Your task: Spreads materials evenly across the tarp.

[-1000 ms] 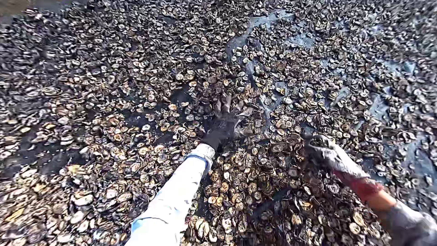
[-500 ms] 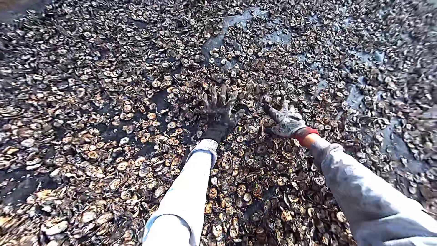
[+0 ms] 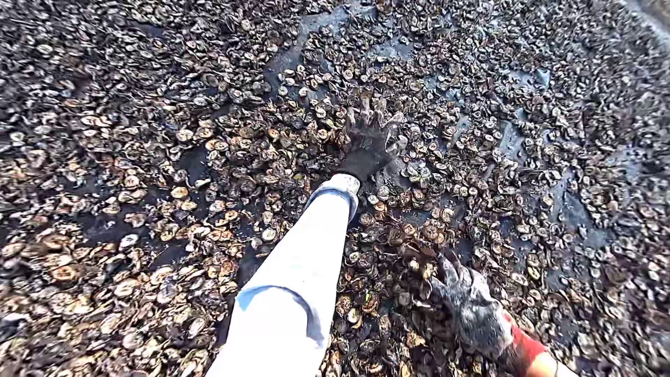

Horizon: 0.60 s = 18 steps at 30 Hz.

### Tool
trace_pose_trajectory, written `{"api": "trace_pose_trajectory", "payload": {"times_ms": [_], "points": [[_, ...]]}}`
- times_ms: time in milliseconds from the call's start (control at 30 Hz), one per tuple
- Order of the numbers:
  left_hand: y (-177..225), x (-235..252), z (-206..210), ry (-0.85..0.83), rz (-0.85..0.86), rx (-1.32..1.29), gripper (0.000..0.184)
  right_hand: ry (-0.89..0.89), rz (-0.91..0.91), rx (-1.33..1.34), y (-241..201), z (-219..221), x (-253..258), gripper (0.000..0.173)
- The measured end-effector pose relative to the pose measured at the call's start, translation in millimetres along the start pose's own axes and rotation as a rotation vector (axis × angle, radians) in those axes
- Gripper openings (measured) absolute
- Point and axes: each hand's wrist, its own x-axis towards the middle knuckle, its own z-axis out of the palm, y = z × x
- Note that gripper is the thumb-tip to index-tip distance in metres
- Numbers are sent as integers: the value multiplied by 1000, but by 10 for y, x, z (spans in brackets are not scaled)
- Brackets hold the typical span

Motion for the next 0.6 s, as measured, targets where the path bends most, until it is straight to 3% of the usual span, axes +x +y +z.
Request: {"api": "trace_pose_trajectory", "payload": {"times_ms": [67, 167, 267, 333, 400, 467, 533, 600], "points": [[142, 474, -8, 23, -56, 11, 79, 91, 27, 65, 86, 122, -311, 42], [290, 927, 93, 23, -134, 15, 79, -71, 353, 501, 364, -331, -96, 59], [308, 857, 613, -4, 83, 109, 73, 171, 584, 949, 821, -783, 381, 44], [317, 763, 666, 54, 74, 119, 75, 262, 550, 1026, 1223, -978, 585, 48], [511, 536, 597, 57, 28, 74, 81, 376, 535, 1015, 1445, -1219, 721, 52], [810, 240, 590, 11, 165, -2, 80, 513, 623, 813, 1583, -1321, 840, 42], [1112, 76, 706, -64, 263, -22, 79, 449, 719, 553, 1641, -1293, 913, 42], [1363, 22, 978, -133, 257, -10, 73, 325, 659, 395, 1601, -961, 913, 60]]}}
